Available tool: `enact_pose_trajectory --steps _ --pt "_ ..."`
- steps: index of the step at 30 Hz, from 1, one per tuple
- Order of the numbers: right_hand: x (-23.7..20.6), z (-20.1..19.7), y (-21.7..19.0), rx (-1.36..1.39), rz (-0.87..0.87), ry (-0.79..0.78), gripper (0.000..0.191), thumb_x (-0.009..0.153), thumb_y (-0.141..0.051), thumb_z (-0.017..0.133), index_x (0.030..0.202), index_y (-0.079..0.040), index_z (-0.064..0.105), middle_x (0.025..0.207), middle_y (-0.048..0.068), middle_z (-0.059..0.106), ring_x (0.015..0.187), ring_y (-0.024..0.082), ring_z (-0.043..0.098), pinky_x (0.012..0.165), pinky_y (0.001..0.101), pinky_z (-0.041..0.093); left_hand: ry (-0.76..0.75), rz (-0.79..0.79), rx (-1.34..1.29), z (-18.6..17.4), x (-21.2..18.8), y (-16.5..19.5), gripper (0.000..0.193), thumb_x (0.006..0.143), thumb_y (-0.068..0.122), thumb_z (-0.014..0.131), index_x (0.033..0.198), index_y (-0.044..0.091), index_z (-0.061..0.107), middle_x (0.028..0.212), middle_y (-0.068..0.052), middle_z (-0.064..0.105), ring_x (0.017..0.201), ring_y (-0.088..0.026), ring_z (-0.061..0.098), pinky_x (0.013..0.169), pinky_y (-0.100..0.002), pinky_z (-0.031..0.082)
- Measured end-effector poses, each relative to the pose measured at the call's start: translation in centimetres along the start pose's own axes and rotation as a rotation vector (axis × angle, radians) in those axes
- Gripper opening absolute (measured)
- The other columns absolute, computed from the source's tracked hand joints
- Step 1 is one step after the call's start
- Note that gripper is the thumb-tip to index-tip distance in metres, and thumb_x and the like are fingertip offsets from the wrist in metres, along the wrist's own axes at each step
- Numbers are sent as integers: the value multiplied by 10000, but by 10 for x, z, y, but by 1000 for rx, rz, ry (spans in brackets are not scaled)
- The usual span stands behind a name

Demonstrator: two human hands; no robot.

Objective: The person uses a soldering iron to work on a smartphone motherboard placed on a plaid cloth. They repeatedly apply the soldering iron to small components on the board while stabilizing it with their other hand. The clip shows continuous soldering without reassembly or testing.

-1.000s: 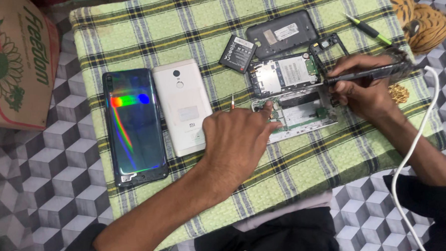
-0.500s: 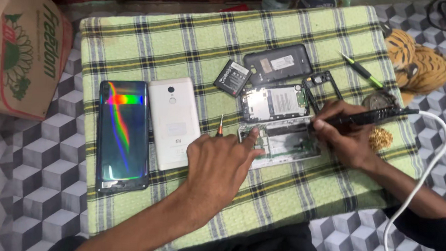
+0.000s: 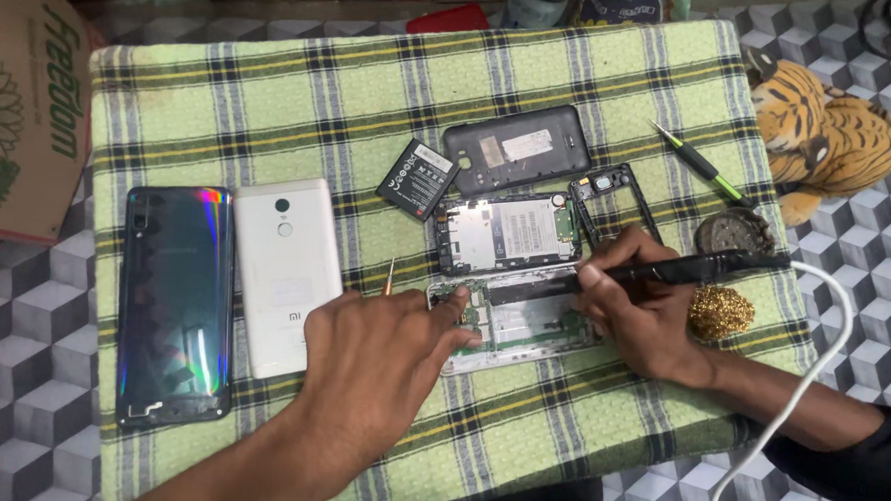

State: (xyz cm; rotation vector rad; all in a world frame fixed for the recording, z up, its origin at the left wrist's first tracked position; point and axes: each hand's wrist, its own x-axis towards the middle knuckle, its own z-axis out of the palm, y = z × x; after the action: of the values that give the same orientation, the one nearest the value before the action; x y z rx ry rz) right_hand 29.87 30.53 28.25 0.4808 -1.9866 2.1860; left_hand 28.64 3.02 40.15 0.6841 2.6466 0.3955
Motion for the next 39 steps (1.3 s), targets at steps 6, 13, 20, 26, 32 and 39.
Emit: enact_pose_trajectory --steps 6,13,20,26,32,39 --pt "3 -6 0 -27 90 10 165 1011 24 617 898 -59 529 698 40 596 496 38 517 398 200 392 45 13 -42 -1 2 6 306 975 285 603 1205 134 736 775 -49 701 593 -233 659 482 -460 407" --pt "9 -7 -3 -46 102 -19 166 1005 8 614 863 -62 566 651 38 641 434 41 533 346 198 412 36 27 51 12 1 9 396 902 105 660 1295 109 704 908 -58 732 586 -187 671 400 -384 459" --pt "8 -6 -3 -71 123 -34 125 1001 -19 627 886 -53 589 652 46 650 432 51 554 344 199 441 82 9 -131 16 2 2 346 955 158 636 1283 74 706 834 -79 743 442 -174 646 318 -360 436" --pt "11 -5 -3 -94 126 -66 114 1014 -62 636 908 -60 594 630 30 637 437 47 560 344 201 445 104 96 -34 12 1 1 472 872 43 619 1342 43 664 894 -72 758 457 -179 652 361 -376 457" --pt "11 0 -9 -103 201 -78 103 1013 -73 638 935 -56 573 627 25 626 446 49 543 367 214 431 152 135 -67 6 6 -2 252 963 234 655 1151 96 751 850 -25 773 623 -204 679 488 -445 426" --pt "15 3 -15 -16 224 -126 90 1027 -74 624 979 -49 551 646 15 595 481 52 519 408 224 428 74 -80 -147 -2 7 5 404 837 397 724 1190 207 773 898 -34 791 585 -215 713 445 -414 503"
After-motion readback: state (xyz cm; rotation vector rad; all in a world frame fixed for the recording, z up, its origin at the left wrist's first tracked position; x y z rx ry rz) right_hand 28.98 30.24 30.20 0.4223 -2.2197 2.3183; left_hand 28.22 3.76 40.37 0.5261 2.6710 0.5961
